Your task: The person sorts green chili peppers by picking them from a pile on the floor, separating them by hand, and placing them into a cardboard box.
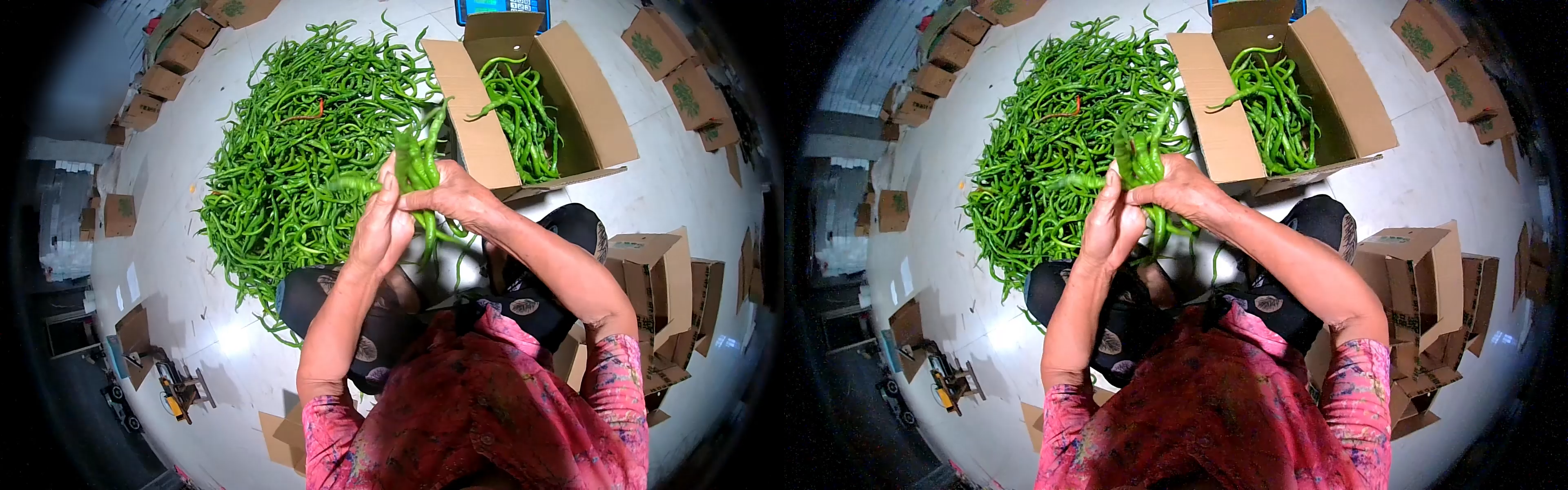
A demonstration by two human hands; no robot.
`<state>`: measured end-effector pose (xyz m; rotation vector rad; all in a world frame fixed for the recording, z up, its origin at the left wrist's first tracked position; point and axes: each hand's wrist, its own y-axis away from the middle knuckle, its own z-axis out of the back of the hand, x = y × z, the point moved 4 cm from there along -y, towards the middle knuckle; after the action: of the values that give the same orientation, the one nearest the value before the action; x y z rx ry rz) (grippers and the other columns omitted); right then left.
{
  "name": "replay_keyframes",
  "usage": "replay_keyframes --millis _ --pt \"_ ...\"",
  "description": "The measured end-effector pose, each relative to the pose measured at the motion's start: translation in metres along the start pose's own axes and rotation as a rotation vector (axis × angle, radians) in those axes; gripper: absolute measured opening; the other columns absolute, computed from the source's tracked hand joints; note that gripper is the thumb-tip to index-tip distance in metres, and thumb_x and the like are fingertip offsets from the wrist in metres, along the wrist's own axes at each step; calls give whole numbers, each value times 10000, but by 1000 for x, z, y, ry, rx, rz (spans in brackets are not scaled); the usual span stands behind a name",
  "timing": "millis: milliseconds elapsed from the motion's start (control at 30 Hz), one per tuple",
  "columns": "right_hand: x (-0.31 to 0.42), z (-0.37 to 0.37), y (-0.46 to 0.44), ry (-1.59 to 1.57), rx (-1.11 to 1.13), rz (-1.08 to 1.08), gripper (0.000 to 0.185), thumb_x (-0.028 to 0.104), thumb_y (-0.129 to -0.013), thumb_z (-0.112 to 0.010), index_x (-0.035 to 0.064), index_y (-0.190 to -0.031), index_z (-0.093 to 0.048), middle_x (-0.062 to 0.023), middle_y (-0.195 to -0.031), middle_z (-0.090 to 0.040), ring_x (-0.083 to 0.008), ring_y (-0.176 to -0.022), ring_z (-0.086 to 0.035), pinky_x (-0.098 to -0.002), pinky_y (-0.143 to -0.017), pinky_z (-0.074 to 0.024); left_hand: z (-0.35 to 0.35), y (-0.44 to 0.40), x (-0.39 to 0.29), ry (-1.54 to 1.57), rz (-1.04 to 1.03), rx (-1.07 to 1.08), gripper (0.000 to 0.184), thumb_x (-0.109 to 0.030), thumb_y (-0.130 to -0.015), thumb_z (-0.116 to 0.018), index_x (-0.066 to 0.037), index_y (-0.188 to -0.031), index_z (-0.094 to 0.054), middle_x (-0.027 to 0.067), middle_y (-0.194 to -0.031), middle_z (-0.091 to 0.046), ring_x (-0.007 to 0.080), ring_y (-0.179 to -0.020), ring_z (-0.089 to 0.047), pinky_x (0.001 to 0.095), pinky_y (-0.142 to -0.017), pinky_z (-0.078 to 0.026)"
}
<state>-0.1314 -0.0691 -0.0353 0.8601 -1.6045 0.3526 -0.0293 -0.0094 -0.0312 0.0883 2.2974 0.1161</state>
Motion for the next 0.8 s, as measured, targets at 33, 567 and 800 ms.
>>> replay_keyframes --millis 33,567,800 --pt "2 0 0 -70 -8 17 368 117 -777 -714 43 -1128 -633 -42 -960 -669 -139 -827 -628 -282 -761 -514 -1 0 -2 25 4 8 556 -376 -995 -462 -71 -1440 -330 97 -1387 -450 225 -1263 -437 395 -1069 -333" --pt "77 68 31 -161 -174 154 530 204 -720 -810 35 -1135 -526 -62 -991 -591 -145 -822 -598 -277 -761 -513 9 3 -12 -176 48 -15 427 -267 -949 -590 14 -1261 -515 107 -1038 -654 146 -879 -621 249 -741 -494" --pt "135 145 57 59 -393 263 424 259 -764 -781 48 -1058 -559 -18 -870 -594 -113 -780 -585 -262 -739 -501 28 0 3 -331 171 -125 347 -212 -941 -596 -13 -1223 -563 62 -988 -661 118 -859 -625 222 -725 -491"
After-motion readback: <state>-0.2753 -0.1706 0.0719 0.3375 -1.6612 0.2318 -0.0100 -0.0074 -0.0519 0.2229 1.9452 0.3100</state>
